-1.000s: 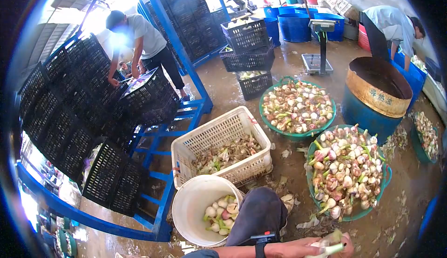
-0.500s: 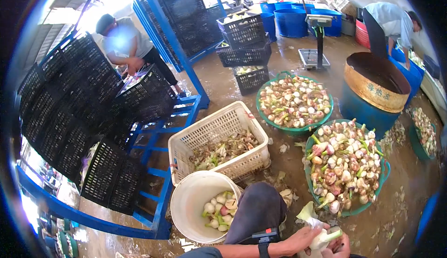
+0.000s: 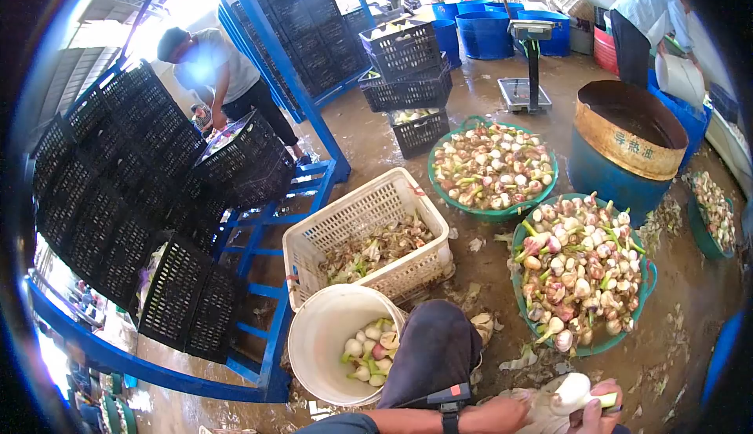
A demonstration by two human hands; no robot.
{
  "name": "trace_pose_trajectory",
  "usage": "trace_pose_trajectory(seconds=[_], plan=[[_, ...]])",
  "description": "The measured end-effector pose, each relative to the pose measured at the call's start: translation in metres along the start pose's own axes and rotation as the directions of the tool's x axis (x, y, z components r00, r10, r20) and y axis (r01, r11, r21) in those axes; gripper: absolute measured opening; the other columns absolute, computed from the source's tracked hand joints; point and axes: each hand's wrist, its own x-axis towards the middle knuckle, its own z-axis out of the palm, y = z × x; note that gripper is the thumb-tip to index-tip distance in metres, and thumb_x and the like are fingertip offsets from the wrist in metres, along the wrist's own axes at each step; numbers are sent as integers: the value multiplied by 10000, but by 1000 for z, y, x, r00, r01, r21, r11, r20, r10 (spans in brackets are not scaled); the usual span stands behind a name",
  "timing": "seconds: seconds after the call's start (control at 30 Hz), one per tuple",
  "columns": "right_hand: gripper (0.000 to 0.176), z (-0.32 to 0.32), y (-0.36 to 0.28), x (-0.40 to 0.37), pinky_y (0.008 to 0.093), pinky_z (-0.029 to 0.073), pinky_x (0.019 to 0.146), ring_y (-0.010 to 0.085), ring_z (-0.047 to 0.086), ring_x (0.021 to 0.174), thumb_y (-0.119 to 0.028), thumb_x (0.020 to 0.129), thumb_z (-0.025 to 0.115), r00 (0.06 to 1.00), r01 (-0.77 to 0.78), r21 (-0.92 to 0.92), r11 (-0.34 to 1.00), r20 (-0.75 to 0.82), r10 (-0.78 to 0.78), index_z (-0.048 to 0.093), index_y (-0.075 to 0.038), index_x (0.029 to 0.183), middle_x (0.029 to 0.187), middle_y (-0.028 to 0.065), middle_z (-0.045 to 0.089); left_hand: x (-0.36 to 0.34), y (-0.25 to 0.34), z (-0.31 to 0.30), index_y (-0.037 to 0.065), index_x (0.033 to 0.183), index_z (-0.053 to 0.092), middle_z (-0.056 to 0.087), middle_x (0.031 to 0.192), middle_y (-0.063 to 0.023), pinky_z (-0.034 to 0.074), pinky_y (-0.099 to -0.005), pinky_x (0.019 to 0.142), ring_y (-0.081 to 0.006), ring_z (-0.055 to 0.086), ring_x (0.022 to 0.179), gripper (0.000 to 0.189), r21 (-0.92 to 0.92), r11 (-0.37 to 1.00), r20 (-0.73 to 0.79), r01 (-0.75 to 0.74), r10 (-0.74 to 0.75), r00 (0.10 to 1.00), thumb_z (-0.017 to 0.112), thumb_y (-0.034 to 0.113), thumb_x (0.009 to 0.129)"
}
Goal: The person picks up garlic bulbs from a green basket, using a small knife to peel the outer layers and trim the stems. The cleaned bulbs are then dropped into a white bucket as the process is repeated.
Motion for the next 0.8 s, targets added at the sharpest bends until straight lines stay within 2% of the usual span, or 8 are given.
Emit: trace_pose_trajectory(seconds=[0.1,0.17,0.3,0.33,0.47,0.63,0.73,0.8], plan=[[97,0,-4,6,200,309,448,53,404,500,-132,890,587,975,-177,-30,984,-139,172,578,-52,945,667,-19,504,-6,-4,-4,-27,945,586,624,650,-160,492,-413,577,-336,645,701,370,338,912,325,-233,119,938,561,334,865],[93,-8,7,9,189,281,407,36,377,456,-151,897,585,970,-184,-33,982,-165,176,572,-69,938,622,-33,485,-34,25,-54,-8,934,602,620,657,-150,490,-409,593,-341,639,715,380,410,890,72,-201,188,980,607,357,828],[99,-24,32,9,167,224,345,1,330,404,-180,904,596,969,-185,-65,980,-179,171,523,-114,914,602,-56,448,-23,20,-66,10,963,592,617,692,-140,486,-416,609,-341,633,710,384,157,982,-155,-102,127,980,652,352,799],[100,-23,33,8,169,214,339,-3,311,393,-186,912,591,969,-188,-94,978,-181,169,517,-121,895,587,-62,436,-18,25,-75,3,1078,557,625,886,-175,491,-422,677,-348,624,813,407,57,998,-166,-8,17,986,626,319,832],[112,-22,38,8,172,212,341,4,319,387,-189,902,604,973,-219,-102,970,-101,209,518,-117,890,580,-65,434,-16,37,-108,32,1263,464,549,1178,-153,486,-400,826,-345,589,975,479,-250,926,-540,-283,109,834,627,220,854],[134,-14,40,5,173,214,338,7,327,386,-195,891,620,964,-261,-77,962,-81,255,515,-113,886,573,-66,429,-12,31,-97,23,1099,584,574,1148,-146,503,-365,800,-309,610,953,265,-348,833,-538,-430,198,819,620,131,859],[135,-9,24,4,206,323,433,54,416,485,-147,910,546,955,-293,-233,927,-34,294,575,-36,981,642,-19,519,-10,28,-92,8,1012,611,589,1102,-147,512,-351,770,-288,620,921,176,-418,779,-570,-467,175,803,621,71,848],[97,-11,32,3,183,258,369,23,360,420,-164,897,590,961,-277,-139,951,-39,274,535,-87,917,593,-51,459,-11,27,-92,8,982,614,594,1072,-149,514,-343,752,-280,621,901,153,-437,761,-586,-480,164,793,631,49,836]])
